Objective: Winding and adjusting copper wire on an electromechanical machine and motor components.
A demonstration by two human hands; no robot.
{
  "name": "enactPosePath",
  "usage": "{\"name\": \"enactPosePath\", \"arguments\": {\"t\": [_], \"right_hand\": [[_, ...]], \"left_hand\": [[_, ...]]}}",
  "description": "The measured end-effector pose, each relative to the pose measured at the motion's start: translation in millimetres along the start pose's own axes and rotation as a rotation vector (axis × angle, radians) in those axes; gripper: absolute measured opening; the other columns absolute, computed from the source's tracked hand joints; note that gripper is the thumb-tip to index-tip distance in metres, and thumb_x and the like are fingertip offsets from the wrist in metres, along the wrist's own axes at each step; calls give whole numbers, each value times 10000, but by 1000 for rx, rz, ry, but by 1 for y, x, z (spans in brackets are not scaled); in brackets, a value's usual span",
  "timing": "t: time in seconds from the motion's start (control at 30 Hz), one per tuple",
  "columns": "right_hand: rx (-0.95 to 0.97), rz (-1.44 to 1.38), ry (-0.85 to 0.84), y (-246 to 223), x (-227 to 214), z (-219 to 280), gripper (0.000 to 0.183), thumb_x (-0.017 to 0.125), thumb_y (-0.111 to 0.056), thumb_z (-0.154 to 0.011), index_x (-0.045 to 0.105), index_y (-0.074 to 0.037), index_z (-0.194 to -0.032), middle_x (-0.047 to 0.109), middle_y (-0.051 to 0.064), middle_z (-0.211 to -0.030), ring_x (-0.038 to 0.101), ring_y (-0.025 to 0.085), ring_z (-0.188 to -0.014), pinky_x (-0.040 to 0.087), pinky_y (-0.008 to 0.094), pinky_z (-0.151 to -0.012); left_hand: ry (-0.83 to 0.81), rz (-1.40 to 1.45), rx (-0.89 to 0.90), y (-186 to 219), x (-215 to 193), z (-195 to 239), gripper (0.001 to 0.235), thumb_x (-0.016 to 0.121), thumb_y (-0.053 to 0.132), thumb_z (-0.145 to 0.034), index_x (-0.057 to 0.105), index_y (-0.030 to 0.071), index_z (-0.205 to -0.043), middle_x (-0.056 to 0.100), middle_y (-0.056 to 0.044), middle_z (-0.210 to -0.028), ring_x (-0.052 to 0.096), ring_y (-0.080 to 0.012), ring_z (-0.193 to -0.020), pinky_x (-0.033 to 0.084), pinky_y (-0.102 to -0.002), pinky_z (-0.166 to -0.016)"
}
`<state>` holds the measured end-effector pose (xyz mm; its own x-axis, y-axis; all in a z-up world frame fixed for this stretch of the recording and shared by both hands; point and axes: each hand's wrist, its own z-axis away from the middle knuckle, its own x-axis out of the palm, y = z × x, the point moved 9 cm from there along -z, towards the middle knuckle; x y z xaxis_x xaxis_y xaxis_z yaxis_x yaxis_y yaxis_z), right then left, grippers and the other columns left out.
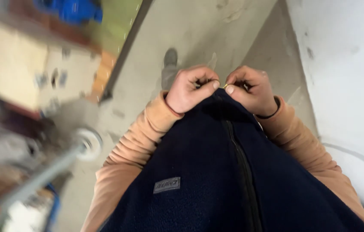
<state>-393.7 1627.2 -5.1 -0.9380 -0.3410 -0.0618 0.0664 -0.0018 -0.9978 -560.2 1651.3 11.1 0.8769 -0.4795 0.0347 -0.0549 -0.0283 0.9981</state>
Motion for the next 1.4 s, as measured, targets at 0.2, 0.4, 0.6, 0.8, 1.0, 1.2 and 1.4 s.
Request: {"name": "enactPosePath", "arguments": {"t": [0.2,0.4,0.6,0.8,1.0,1.2,1.4], "right_hand": [[15,217,268,-24,1,-49,102,757,-69,-931,684,-31,-991,661,12,-828,568,66,-692,415,231,-597],[-79,514,419,-60,9,-85,142,775,-1,-884,703,-46,-998,708,74,-913,695,157,-740,518,275,-616],[-79,591,462,-70,9,-91,159,792,9,-841,715,-54,-965,707,81,-890,690,178,-725,525,293,-625],[50,408,561,-51,0,-71,115,778,-18,-857,705,-49,-939,673,44,-811,637,116,-650,462,256,-564],[40,249,633,-43,-5,-52,108,754,-28,-888,688,-44,-971,677,31,-856,603,74,-696,455,229,-605],[99,276,700,-38,-7,-36,109,770,-36,-879,694,-42,-957,668,19,-806,578,76,-645,428,229,-564],[-5,542,720,-65,-5,-29,160,788,-10,-848,697,-60,-970,693,62,-869,646,137,-656,488,270,-564]], "left_hand": [[-259,-114,34,27,-41,-74,76,749,93,-929,716,55,-986,698,-55,-896,678,-132,-726,541,-272,-655],[-402,-327,75,35,-69,-117,100,794,91,-882,724,75,-951,696,-50,-863,691,-168,-697,555,-280,-626],[-503,-144,72,18,-62,-131,87,751,43,-877,706,53,-951,677,-57,-874,688,-140,-715,550,-275,-637],[-597,50,-3,-11,-44,-129,53,733,33,-920,688,29,-947,652,-25,-858,622,-99,-776,516,-262,-711],[-649,171,-145,-31,-28,-121,70,722,66,-965,687,25,-1008,638,0,-875,568,-68,-802,477,-255,-723],[-677,87,-88,-13,-18,-123,109,734,105,-970,712,29,-1045,684,-17,-906,625,-74,-801,518,-244,-732],[-650,-29,-8,6,-10,-123,136,779,74,-898,731,25,-1015,694,-48,-901,654,-100,-725,525,-251,-661]]}}
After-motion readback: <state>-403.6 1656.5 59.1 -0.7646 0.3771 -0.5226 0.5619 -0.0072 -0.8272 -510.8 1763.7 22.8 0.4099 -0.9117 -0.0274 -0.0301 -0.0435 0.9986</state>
